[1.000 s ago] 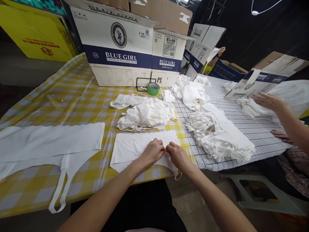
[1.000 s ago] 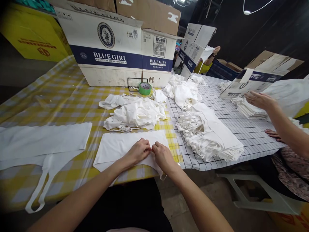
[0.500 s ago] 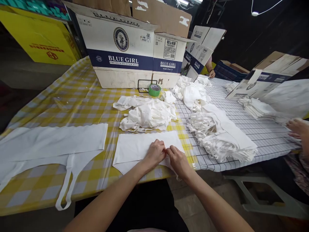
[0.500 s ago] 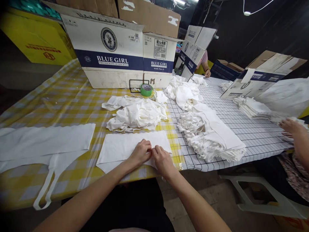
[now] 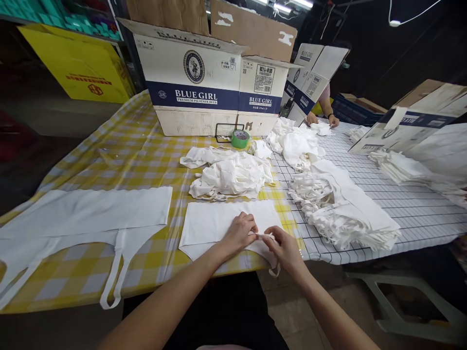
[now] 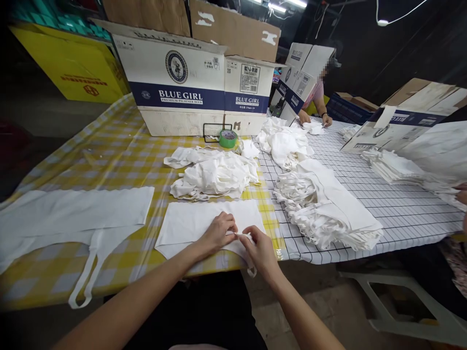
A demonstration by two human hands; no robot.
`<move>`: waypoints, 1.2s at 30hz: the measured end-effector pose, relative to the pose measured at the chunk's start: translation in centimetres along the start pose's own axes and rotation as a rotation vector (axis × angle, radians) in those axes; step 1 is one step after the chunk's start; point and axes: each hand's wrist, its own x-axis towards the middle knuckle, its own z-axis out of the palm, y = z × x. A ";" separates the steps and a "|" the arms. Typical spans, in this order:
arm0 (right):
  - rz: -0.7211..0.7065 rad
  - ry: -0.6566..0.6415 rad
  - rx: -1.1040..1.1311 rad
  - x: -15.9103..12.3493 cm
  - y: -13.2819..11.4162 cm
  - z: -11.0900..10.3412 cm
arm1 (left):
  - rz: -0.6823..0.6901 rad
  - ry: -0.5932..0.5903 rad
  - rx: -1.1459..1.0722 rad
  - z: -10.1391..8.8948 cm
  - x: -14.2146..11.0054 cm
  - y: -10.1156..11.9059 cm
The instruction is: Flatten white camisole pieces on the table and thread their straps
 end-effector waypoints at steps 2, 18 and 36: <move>0.172 -0.072 0.238 -2.2 0.5 -0.9 | 0.047 -0.043 -0.042 -0.8 -0.5 -0.1; 0.345 -0.068 0.544 -13.5 5.1 10.8 | -0.088 -0.132 -0.078 -7.6 -7.4 -1.9; 0.258 -0.181 0.223 -18.4 1.8 9.9 | 0.043 -0.150 0.334 -5.6 -11.7 -4.7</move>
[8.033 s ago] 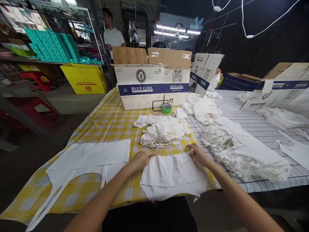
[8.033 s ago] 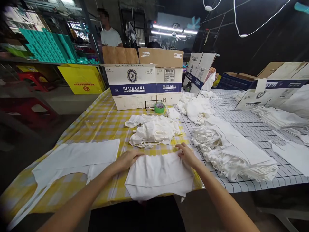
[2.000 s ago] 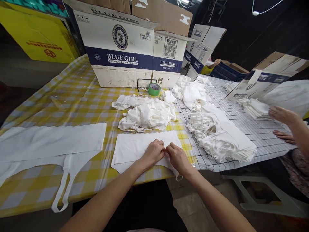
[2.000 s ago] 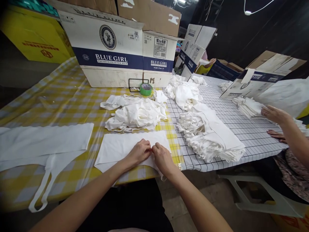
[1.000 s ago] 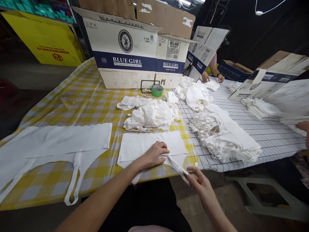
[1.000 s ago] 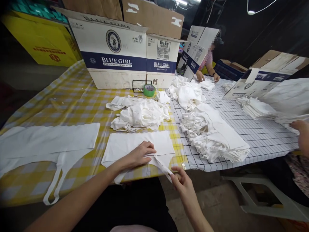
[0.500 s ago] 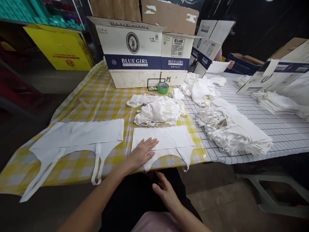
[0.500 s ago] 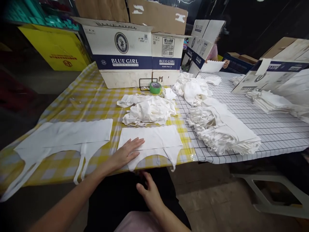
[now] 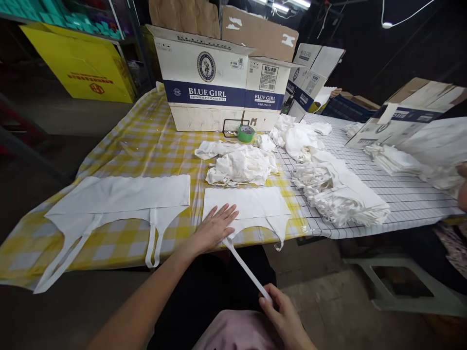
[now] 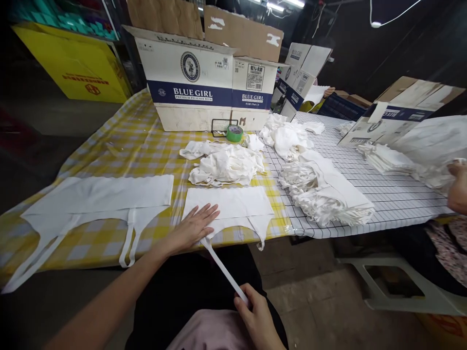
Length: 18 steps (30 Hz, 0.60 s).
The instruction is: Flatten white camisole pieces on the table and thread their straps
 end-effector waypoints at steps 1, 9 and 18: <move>-0.004 0.026 -0.083 -0.7 0.0 -0.5 | -0.003 0.000 0.000 0.0 0.0 0.0; 0.036 0.138 -0.496 -2.3 -0.5 -2.2 | -0.007 -0.004 0.004 -0.2 0.0 0.1; 0.075 -0.061 -0.114 -4.3 -3.3 -5.3 | -0.005 0.014 -0.016 -0.5 0.0 0.1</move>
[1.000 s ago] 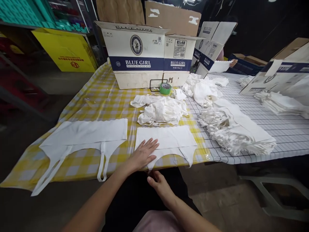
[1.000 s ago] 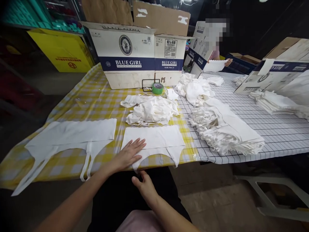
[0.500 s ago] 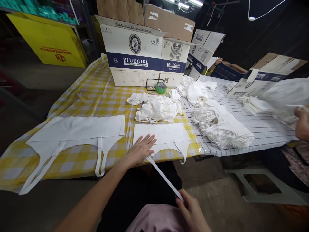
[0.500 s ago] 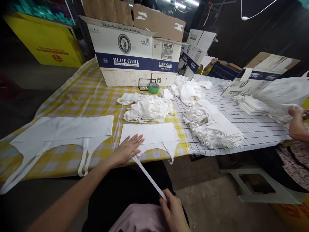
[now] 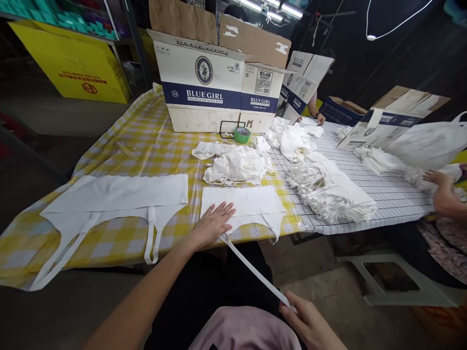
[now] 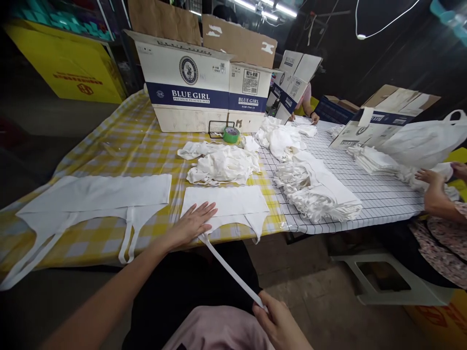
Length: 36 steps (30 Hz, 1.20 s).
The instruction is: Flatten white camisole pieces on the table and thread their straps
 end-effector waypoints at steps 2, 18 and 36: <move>0.111 -0.083 0.241 -0.7 -1.5 -0.4 | -0.011 0.034 -0.002 0.1 0.1 0.5; 0.237 -0.470 0.990 1.9 -7.5 -2.4 | 0.270 0.205 -0.569 0.2 -2.7 14.6; 0.040 0.074 0.662 5.1 -5.8 -0.2 | -0.277 -0.051 -1.286 -1.1 -2.3 12.7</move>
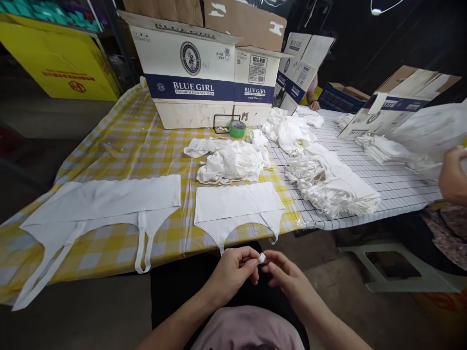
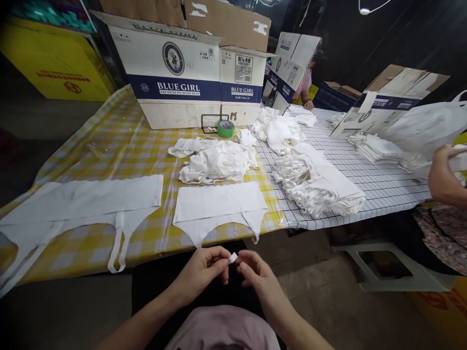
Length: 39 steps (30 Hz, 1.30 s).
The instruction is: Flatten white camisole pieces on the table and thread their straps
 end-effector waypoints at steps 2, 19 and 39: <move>0.090 -0.152 0.105 0.3 0.6 0.8 | -0.028 0.018 -0.075 -0.1 0.1 -0.3; -0.173 -0.142 -0.079 3.1 -2.2 3.7 | 0.001 0.195 0.156 -3.1 0.0 -1.5; -0.553 -0.122 -0.889 6.9 -3.3 4.5 | 0.163 0.213 0.883 -6.0 1.5 -1.1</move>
